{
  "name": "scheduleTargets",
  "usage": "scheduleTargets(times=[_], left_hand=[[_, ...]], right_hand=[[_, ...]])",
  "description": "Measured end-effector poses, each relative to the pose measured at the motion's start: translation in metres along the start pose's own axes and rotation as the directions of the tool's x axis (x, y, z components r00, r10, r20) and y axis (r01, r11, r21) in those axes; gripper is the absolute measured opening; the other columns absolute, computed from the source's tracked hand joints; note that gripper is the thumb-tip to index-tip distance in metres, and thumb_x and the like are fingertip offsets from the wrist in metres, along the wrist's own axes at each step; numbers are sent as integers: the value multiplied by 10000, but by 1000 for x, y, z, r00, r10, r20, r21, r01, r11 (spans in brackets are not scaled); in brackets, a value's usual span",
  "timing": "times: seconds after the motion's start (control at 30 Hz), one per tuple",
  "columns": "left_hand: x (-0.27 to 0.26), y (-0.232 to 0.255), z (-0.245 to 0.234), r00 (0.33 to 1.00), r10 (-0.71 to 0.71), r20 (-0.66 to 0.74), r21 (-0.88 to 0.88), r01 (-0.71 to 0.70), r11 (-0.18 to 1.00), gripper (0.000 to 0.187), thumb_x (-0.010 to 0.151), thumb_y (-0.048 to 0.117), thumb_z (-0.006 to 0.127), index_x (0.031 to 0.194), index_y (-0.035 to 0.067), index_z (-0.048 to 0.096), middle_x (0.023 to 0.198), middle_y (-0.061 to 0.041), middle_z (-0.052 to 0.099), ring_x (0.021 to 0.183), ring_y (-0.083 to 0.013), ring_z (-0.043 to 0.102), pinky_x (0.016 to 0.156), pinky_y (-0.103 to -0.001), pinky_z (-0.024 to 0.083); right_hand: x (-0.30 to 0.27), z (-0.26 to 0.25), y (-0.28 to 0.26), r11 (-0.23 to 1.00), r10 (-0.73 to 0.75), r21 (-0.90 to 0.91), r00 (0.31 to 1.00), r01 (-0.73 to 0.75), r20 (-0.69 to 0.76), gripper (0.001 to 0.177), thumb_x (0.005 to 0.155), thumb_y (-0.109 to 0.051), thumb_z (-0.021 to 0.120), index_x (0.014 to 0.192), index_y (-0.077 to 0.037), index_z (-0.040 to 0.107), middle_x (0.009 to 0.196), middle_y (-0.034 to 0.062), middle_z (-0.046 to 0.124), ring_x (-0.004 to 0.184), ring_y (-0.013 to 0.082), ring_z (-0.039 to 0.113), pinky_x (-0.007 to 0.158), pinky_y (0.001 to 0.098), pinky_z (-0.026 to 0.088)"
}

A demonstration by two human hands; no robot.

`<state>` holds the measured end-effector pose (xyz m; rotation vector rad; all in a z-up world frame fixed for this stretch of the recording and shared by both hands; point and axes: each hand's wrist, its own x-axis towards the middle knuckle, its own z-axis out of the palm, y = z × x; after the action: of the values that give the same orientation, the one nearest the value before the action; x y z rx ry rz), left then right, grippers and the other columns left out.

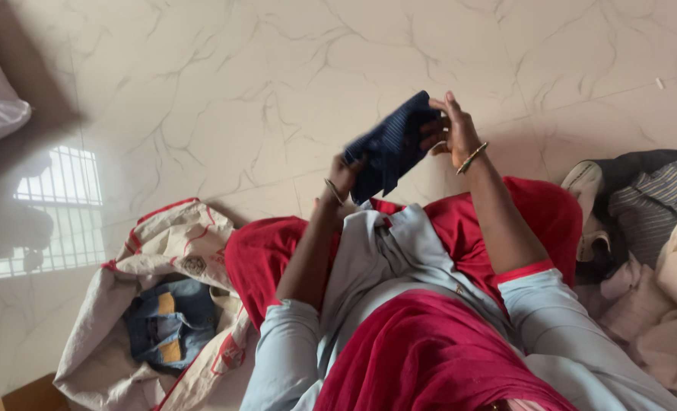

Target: The person sits on the floor and folds a dark blue polka-dotted shirt by hand. They smooth the fabric, fold the sleeves and body, and then place the folded shirt into a white cloth bag containing other clothes.

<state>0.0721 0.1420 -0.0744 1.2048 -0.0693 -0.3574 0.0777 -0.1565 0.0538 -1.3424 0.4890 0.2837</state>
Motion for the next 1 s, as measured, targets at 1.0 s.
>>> scheduleTargets(times=[1.0], left_hand=[[-37,-72,4,904,-183,-386,121,246,962,250,884,97,805,1059,-43,694,830,-101,726,699,-203,674,600,-313,534]], right_hand=[[3,44,155,914,-150,-400,971,65,-186,343,908,-233,796,1107,41,743,991,166,728,780,202,692,608,341,557]])
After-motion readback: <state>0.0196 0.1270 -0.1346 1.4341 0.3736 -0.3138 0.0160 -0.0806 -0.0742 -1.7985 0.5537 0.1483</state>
